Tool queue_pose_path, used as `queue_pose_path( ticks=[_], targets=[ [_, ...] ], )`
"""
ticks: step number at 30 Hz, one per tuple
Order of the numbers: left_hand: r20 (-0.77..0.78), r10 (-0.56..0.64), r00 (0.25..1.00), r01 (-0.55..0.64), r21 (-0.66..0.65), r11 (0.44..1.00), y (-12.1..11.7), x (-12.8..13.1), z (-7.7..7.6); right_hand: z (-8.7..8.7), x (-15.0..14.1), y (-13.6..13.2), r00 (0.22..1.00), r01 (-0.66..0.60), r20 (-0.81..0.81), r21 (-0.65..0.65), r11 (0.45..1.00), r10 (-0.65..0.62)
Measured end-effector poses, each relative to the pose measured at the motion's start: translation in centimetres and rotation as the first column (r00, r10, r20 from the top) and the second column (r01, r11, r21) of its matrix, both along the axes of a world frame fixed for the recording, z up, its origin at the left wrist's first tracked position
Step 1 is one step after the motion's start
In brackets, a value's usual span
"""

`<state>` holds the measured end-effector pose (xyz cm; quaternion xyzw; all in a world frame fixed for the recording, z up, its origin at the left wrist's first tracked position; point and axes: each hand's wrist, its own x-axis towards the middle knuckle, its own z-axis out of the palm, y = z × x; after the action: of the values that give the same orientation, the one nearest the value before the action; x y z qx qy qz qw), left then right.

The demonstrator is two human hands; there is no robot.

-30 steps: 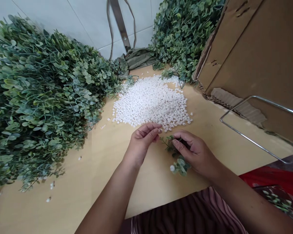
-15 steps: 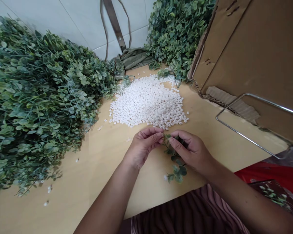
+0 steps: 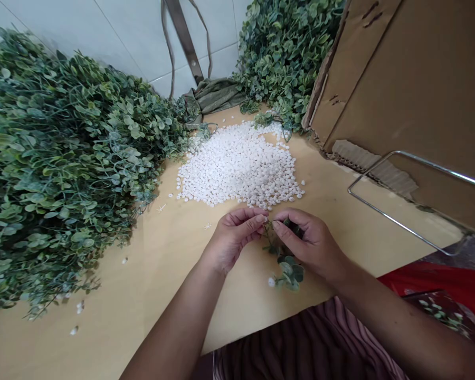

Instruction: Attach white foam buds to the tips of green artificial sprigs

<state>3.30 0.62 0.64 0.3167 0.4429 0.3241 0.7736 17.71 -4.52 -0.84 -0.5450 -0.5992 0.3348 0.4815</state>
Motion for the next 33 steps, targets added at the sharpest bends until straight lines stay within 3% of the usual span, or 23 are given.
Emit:
queue_pose_path(
  ticks=[5,11,18,22,28,33],
  targets=[
    [-0.012,-0.020,1.000,0.020,0.043,0.999,-0.2,0.2,-0.1,-0.2,0.0,0.0,0.999,-0.005,-0.040,-0.006,1.000,0.005],
    [0.041,0.019,0.999,-0.019,-0.012,1.000,-0.1,0.1,-0.1,-0.2,-0.1,-0.1,0.997,0.015,-0.076,-0.072,0.997,-0.020],
    [0.073,0.026,0.997,-0.024,-0.028,0.999,0.2,-0.1,0.0,0.0,0.0,0.1,0.996,0.049,-0.080,-0.013,0.999,-0.050],
    [0.022,-0.016,1.000,0.015,0.034,0.999,-0.1,0.2,-0.1,0.2,0.0,0.2,0.987,0.012,-0.162,0.011,1.000,-0.010],
    [-0.054,0.049,0.997,-0.039,0.176,0.984,-0.9,1.2,-0.6,0.1,0.0,0.3,0.949,-0.059,-0.313,-0.121,0.991,0.018],
    [-0.077,0.057,0.995,-0.037,0.239,0.970,-1.1,1.5,-0.9,0.0,0.1,0.3,0.927,-0.055,-0.376,-0.156,0.986,-0.008]
  ],
)
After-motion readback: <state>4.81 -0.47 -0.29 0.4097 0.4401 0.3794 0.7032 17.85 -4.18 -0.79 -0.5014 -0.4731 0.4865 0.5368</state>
